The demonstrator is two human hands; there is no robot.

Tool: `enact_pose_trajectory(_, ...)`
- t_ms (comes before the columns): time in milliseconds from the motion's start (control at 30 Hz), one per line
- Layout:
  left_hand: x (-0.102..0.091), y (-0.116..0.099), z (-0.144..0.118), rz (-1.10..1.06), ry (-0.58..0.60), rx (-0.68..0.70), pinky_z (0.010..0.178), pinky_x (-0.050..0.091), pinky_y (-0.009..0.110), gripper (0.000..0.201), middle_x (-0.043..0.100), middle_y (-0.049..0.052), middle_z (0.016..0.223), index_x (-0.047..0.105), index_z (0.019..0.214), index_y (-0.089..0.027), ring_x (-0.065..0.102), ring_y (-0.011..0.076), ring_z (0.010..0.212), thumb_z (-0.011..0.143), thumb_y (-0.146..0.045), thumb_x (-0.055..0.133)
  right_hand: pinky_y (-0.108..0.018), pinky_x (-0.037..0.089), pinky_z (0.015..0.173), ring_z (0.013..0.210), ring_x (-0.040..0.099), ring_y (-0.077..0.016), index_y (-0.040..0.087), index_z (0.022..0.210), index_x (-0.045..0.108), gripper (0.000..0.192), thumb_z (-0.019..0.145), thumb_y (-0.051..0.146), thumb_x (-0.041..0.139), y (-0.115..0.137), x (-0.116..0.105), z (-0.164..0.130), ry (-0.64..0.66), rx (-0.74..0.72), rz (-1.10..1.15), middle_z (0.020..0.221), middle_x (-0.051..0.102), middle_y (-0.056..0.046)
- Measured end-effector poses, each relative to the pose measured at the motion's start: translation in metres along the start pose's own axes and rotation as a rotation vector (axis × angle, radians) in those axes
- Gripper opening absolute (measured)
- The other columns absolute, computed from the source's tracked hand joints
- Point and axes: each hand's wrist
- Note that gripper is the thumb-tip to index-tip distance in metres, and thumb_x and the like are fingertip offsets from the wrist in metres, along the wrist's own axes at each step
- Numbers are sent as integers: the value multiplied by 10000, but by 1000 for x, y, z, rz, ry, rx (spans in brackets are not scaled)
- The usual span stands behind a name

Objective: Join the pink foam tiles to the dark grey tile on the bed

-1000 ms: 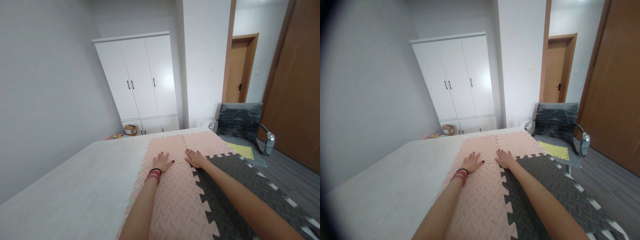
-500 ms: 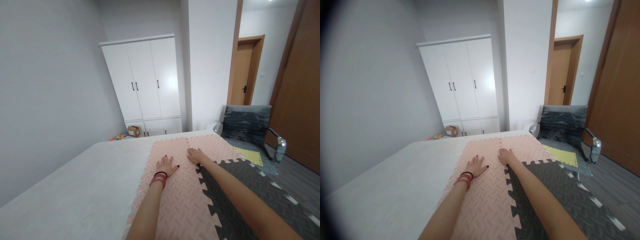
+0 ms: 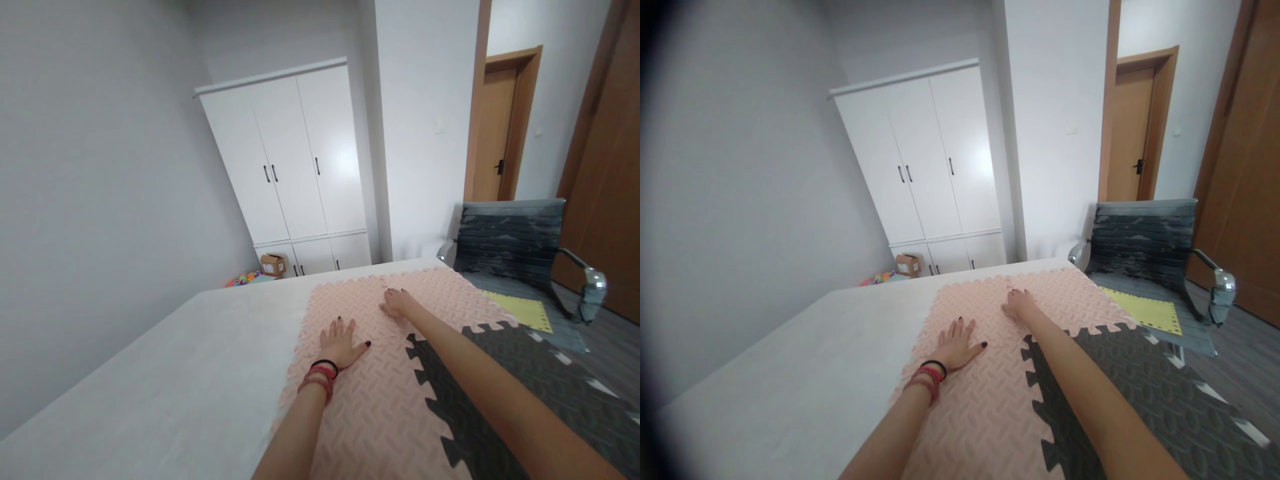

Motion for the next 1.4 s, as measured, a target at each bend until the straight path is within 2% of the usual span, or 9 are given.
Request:
enact_pose_trajectory(100, 2, 1, 2, -4, -14, -1, 1107, 27, 599, 939, 17, 120, 1559, 83, 1468, -293, -17, 330, 1423, 710, -832, 209, -496, 171, 1092, 1335, 320, -262, 113, 1256, 524, 541, 881, 464, 355, -3, -4, 15, -23, -5, -11, 1353, 492, -177)
enact_pose_trajectory(267, 3, 1, 0, -14, -29, -6, 1106, 32, 601, 926, 28, 121, 1559, 97, 1467, -300, -12, 328, 1423, 714, -827, 214, -471, 254, 1049, 1335, 320, -263, 84, 1340, 421, 597, 902, 463, 274, 5, 2, 29, -84, 49, 4, 1436, 380, -193)
enact_pose_trajectory(467, 0, 1, -2, -42, -32, 4, 1108, 14, 594, 939, 14, 132, 1556, 90, 1467, -301, -31, 324, 1421, 705, -838, 210, -467, 292, 1019, 1215, 466, -288, 83, 1234, 531, 573, 884, 486, 323, 1, 7, 43, -68, 36, 3, 1297, 525, -215)
enact_pose_trajectory(667, 3, 4, -3, -64, -41, 11, 1102, 6, 608, 954, 18, 131, 1557, 96, 1467, -301, -36, 332, 1419, 693, -849, 202, -491, 209, 1083, 1362, 281, -237, 125, 1392, 357, 539, 916, 360, 264, -11, 7, 64, -81, 43, 16, 1467, 345, -159)
enact_pose_trajectory(800, 7, 7, 0, -68, -42, 21, 1103, -4, 604, 961, 4, 116, 1559, 69, 1465, -320, -48, 324, 1420, 680, -863, 179, -497, 266, 1054, 1321, 356, -253, 147, 1326, 454, 497, 913, 346, 263, -16, 14, 76, -38, 58, 57, 1408, 433, -163)
enact_pose_trajectory(933, 5, 7, -1, -67, -35, 19, 1107, -6, 596, 959, -8, 114, 1559, 61, 1465, -321, -53, 321, 1420, 681, -861, 178, -510, 283, 1047, 1319, 365, -257, 140, 1352, 425, 517, 912, 338, 240, -20, 15, 76, -7, 66, 98, 1428, 405, -166)
enact_pose_trajectory(1133, 2, 3, -6, -44, -22, 7, 1112, 2, 593, 947, -6, 113, 1560, 56, 1469, -302, -54, 321, 1421, 698, -840, 168, -493, 240, 1088, 1380, 254, -237, 118, 1398, 367, 546, 900, 289, 223, -24, -2, 44, -12, -24, 117, 1486, 314, -140)
enact_pose_trajectory(1267, 1, 1, -8, -25, -17, -3, 1113, 9, 593, 945, -6, 102, 1562, 47, 1472, -286, -50, 327, 1422, 706, -828, 166, -465, 211, 1113, 1378, 262, -223, 161, 1406, 376, 551, 898, 350, 278, -22, -8, -8, -12, -174, 115, 1484, 331, -93)
enact_pose_trajectory(1400, 3, 1, -7, -14, -25, -6, 1115, 20, 588, 940, 13, 93, 1565, 54, 1470, -294, -31, 324, 1425, 705, -830, 158, -501, 186, 1117, 1384, 250, -229, 222, 1435, 329, 585, 916, 474, 231, -23, 5, -65, -7, -310, 171, 1493, 314, -63)
Point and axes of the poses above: each hand's wrist, its own z-axis towards the middle knuckle, its own x-axis out of the palm, y = z × x
